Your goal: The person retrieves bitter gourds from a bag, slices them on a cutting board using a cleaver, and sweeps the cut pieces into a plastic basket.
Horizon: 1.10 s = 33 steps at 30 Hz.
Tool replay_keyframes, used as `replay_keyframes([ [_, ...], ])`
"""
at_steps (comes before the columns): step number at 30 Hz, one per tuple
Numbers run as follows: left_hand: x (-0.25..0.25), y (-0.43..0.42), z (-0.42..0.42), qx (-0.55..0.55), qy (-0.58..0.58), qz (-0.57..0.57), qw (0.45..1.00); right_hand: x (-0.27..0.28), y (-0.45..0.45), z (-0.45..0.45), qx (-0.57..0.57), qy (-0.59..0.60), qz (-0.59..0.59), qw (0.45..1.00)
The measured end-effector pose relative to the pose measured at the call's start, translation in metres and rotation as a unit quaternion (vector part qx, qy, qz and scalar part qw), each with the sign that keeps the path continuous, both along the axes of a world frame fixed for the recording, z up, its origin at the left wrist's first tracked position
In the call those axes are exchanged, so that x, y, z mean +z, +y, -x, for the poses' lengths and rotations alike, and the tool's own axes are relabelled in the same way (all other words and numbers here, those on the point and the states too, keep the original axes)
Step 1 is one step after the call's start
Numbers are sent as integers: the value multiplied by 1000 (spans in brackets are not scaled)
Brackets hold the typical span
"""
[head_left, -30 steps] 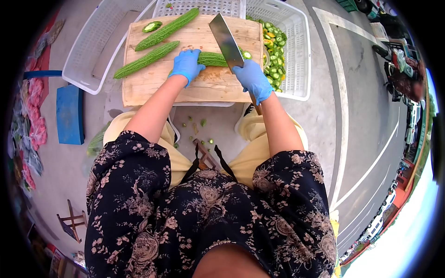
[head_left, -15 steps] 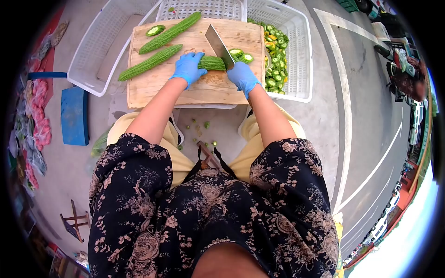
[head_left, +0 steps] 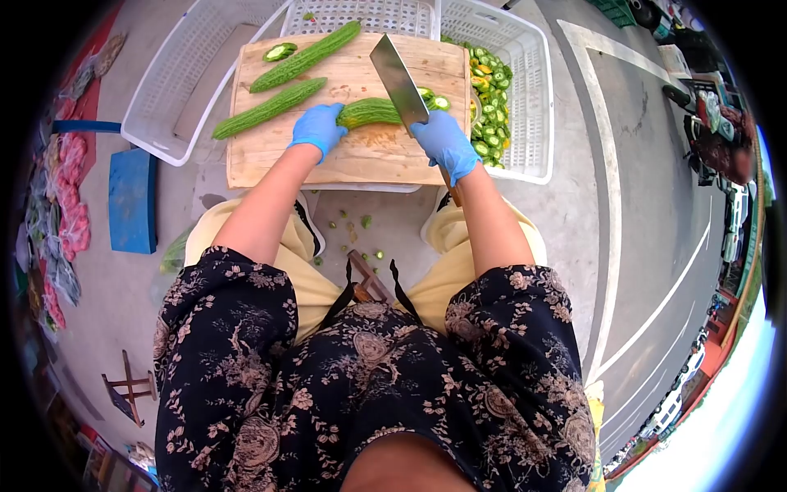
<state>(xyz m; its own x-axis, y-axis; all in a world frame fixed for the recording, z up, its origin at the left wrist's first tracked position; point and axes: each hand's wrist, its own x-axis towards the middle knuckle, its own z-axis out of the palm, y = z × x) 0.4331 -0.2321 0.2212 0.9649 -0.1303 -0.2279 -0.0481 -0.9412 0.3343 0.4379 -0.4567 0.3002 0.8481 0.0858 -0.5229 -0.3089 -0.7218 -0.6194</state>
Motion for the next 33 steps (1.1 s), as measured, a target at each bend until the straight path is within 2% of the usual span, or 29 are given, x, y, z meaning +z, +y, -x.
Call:
replay_keyframes([
  [7, -4, -4, -5, 9, 16, 15, 1000, -37, 6, -15, 68, -38, 89, 993],
  [13, 0, -7, -3, 15, 14, 3, 1000, -30, 7, -17, 39, 22, 82, 996],
  [16, 4, -9, -4, 16, 57, -14, 998, -33, 6, -15, 89, -37, 99, 990],
  [22, 1, -10, 0, 11, 41, -8, 999, -7, 2, -4, 26, 83, 82, 993],
  [25, -7, -6, -3, 2, 1, 6, 1000, -35, 4, -9, 46, 34, 108, 993],
  [28, -2, -8, -4, -4, 18, 5, 1000, -63, 17, -13, 111, -52, 156, 980],
  [30, -4, -6, -5, 9, -1, 4, 1000, -73, 21, -26, 92, -55, 127, 986],
  [33, -10, -7, 1, 10, -7, 9, 1000, -56, 8, -25, 12, 42, 42, 998],
])
